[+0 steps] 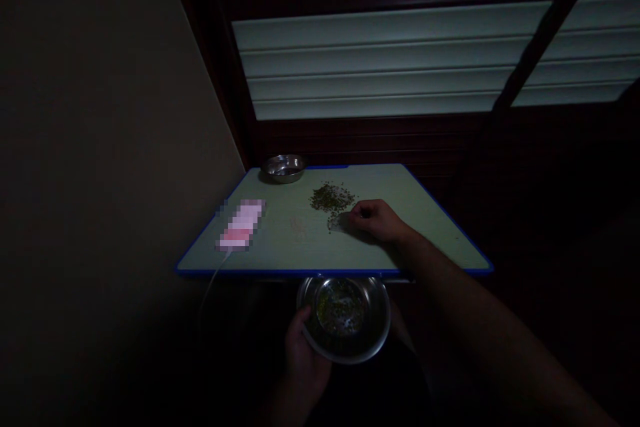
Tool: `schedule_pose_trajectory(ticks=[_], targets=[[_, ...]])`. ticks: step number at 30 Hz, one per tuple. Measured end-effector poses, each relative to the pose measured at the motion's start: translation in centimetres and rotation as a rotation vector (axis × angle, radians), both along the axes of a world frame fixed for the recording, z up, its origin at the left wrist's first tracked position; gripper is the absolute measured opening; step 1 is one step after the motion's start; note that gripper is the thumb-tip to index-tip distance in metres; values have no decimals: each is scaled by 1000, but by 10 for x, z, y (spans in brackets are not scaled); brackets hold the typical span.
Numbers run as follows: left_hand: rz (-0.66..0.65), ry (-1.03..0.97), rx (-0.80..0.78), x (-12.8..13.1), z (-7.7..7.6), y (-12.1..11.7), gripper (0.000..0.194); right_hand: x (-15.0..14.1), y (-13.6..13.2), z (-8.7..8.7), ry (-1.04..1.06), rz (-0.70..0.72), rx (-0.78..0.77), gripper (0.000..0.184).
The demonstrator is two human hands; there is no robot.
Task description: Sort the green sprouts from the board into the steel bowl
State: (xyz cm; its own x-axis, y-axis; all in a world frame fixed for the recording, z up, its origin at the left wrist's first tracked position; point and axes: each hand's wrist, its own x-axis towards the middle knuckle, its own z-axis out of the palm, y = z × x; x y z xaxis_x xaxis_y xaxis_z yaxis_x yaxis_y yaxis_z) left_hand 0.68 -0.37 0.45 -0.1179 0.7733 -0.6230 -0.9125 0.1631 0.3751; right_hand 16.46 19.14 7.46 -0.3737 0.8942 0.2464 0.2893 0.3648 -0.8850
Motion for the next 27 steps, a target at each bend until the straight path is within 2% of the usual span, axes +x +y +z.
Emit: schedule_pose_trajectory(ticks=[7, 27], targets=[[1, 4, -11, 1, -2, 3, 23, -2, 4, -5, -2, -5, 49, 23], [-1, 13, -5, 1, -1, 2, 20, -4, -3, 1, 25, 46, -22, 26]])
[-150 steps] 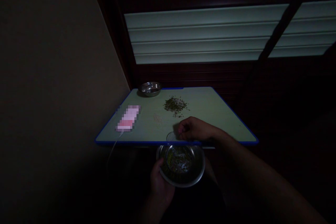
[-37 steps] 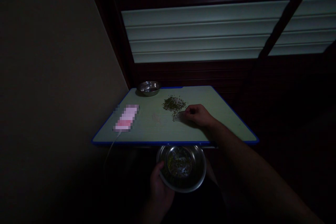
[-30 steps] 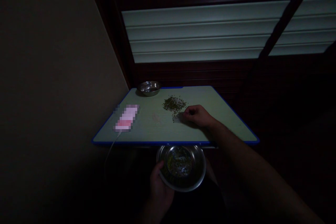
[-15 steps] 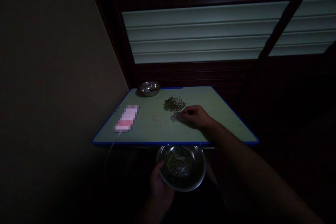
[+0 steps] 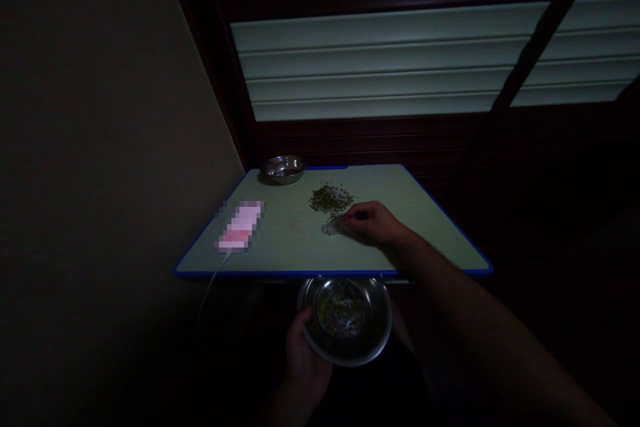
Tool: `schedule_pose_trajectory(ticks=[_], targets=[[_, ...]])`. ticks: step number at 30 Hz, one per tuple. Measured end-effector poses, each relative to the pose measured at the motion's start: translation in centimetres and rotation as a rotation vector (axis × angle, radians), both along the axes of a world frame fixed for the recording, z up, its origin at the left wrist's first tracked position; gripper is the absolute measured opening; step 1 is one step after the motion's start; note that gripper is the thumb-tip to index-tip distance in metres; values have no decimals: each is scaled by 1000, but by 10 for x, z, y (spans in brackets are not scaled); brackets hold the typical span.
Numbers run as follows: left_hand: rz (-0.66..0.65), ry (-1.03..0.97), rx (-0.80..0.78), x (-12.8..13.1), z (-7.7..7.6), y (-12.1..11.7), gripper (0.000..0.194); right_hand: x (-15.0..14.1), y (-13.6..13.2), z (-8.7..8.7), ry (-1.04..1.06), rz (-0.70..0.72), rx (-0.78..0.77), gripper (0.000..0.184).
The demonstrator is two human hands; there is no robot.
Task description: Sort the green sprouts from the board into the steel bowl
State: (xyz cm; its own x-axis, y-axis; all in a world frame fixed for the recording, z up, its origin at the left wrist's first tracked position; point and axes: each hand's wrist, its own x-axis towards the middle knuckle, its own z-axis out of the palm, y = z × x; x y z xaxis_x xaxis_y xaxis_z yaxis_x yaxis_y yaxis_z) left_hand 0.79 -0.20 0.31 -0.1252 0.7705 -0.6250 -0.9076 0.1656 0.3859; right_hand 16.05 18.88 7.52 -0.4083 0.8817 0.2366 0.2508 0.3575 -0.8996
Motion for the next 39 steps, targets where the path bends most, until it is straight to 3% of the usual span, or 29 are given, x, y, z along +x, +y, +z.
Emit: schedule_pose_trajectory(ticks=[7, 17, 26, 39], targets=[[-3, -24, 26, 0, -2, 0, 23, 0, 5, -5, 22, 16, 31, 28], [19, -16, 9, 0, 2, -1, 20, 2, -1, 4, 34, 36, -55, 26], [15, -4, 16, 0, 0, -2, 19, 14, 6, 7, -31, -241, 92, 20], [-10, 36, 3, 0, 0, -2, 19, 23, 5, 6, -100, -147, -4, 20]])
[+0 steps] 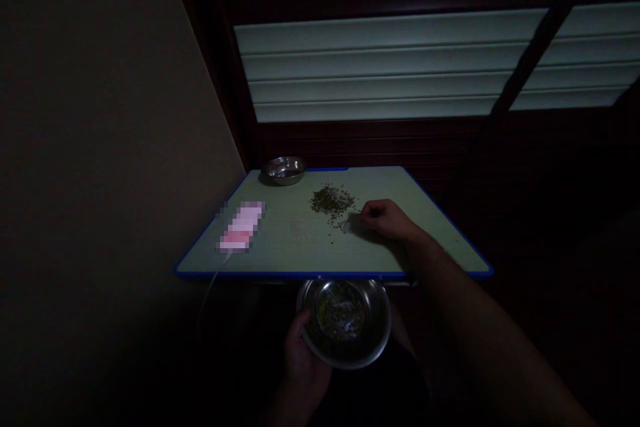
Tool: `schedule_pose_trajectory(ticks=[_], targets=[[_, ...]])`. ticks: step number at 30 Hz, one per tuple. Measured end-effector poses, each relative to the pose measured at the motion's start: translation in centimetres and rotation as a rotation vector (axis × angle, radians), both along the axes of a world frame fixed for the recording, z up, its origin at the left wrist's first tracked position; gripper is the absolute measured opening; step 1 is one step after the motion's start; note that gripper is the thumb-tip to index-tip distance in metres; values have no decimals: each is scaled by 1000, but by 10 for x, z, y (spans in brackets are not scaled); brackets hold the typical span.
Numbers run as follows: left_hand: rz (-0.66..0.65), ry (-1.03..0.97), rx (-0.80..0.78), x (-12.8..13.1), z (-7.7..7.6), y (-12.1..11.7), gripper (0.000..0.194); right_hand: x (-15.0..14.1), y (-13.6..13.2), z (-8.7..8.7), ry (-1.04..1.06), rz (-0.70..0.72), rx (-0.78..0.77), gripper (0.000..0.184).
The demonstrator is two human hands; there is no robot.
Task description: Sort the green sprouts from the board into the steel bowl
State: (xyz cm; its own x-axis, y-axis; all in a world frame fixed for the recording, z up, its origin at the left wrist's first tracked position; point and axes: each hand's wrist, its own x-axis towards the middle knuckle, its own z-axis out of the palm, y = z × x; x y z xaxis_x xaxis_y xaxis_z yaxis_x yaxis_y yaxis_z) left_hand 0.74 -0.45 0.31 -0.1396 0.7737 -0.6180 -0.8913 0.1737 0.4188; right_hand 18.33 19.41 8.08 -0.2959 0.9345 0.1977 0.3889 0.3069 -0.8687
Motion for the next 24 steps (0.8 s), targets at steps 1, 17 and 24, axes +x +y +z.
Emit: schedule_pose_trajectory(ticks=[1, 17, 24], targets=[[0, -5, -4, 0, 1, 0, 19, -1, -1, 0, 2, 21, -25, 21], [-10, -37, 34, 1, 1, 1, 21, -8, -3, 1, 43, -3, 139, 20], [-7, -35, 23, 1, -1, 2, 23, -13, -3, -8, 7, 103, 115, 23]])
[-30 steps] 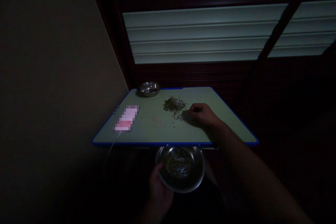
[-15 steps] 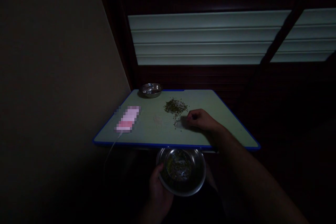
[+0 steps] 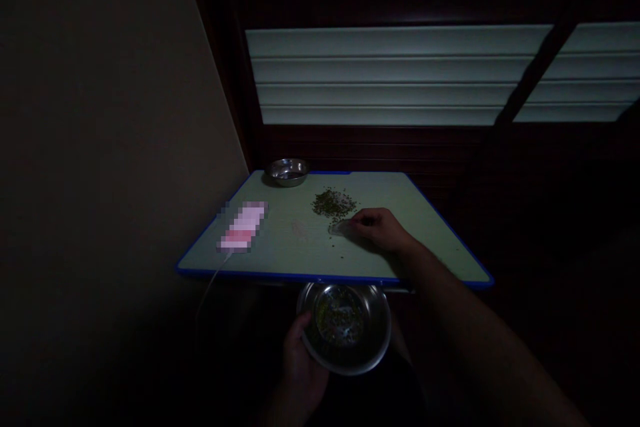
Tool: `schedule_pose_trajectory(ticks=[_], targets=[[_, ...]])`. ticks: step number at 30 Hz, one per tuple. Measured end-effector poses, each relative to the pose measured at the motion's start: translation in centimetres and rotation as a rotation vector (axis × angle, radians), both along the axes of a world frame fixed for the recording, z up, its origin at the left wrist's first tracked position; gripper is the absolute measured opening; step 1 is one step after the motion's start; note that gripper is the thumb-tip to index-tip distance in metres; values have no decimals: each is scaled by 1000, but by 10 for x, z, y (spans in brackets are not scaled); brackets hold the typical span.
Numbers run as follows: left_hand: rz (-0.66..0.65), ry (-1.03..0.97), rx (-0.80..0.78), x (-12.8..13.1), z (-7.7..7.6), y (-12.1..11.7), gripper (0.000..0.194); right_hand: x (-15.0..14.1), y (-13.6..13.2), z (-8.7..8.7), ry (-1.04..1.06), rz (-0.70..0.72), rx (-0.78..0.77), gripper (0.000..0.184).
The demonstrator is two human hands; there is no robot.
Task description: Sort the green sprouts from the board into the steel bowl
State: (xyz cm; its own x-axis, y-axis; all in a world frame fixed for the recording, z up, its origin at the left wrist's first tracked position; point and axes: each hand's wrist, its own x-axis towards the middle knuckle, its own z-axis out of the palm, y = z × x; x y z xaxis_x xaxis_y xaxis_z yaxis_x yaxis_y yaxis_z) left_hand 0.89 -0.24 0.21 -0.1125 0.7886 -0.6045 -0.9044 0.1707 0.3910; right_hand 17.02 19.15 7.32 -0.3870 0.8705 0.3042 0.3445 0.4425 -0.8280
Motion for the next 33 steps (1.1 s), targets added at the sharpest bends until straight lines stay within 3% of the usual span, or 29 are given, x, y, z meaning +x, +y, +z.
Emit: schedule_pose_trajectory(ticks=[20, 23, 28, 33], targets=[[14, -3, 12, -2, -3, 0, 20, -5, -10, 7, 106, 148, -281, 34], [29, -4, 16, -2, -3, 1, 19, -3, -7, 7, 123, 83, -228, 31], [25, 4, 21, -3, -3, 1, 20, 0, 1, 7, 122, -183, -45, 25], [18, 48, 9, -4, -2, 1, 19, 2, 6, 2, 64, -196, 8, 23]])
